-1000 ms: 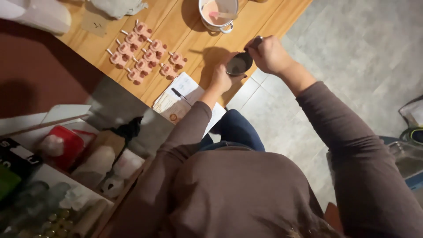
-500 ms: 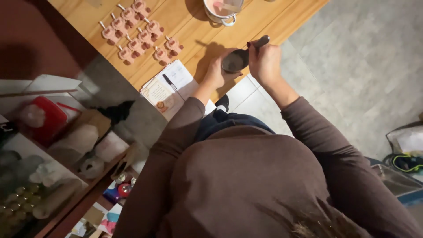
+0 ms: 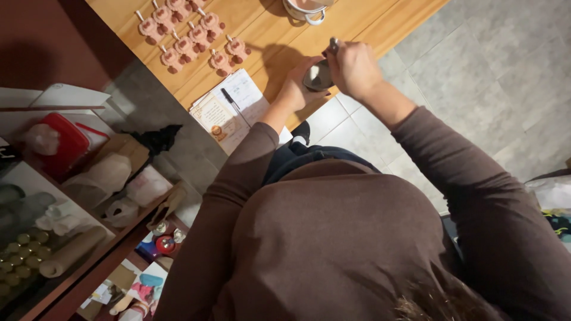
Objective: Stirring and mixing candle wax or paste in various containers using a spatula and palette knife.
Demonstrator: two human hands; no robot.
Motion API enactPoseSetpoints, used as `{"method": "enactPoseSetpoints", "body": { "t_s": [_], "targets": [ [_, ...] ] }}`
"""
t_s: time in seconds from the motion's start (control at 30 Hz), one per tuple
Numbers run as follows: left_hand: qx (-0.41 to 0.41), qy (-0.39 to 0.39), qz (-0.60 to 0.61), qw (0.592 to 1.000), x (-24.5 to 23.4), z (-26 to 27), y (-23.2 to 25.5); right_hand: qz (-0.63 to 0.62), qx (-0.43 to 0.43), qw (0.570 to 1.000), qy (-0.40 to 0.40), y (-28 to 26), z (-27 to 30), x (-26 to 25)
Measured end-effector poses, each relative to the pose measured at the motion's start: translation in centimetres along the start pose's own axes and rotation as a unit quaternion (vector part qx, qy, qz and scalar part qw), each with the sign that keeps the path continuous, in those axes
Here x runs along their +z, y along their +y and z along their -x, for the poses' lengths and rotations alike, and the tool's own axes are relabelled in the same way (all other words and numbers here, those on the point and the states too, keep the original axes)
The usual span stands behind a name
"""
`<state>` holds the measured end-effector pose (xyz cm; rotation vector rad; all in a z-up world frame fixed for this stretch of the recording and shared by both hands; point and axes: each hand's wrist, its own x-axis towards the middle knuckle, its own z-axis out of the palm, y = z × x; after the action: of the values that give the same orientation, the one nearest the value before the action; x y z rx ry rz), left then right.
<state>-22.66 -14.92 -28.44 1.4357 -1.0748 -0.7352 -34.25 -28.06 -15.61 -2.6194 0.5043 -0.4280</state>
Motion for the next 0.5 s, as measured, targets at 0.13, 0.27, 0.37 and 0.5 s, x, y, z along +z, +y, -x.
{"method": "enactPoseSetpoints", "body": {
  "t_s": [0.13,0.27,0.37,0.5],
  "targets": [
    [0.019,0.006,-0.024,1.000,0.0,-0.1,0.2,-0.014,0.064,0.998,0.009,1.9,0.4,0.1],
    [-0.001,0.002,-0.033,0.999,0.0,0.2,0.5,-0.056,0.025,0.997,0.051,-0.4,1.6,-1.6],
    [-0.001,-0.001,-0.024,1.000,0.1,0.1,0.3,-0.087,0.072,0.993,0.045,-1.2,1.5,-2.4],
    [-0.004,0.009,0.000,1.000,0.3,0.1,-0.1,-0.061,-0.010,0.996,0.059,-1.5,2.0,-2.9]
  ]
}}
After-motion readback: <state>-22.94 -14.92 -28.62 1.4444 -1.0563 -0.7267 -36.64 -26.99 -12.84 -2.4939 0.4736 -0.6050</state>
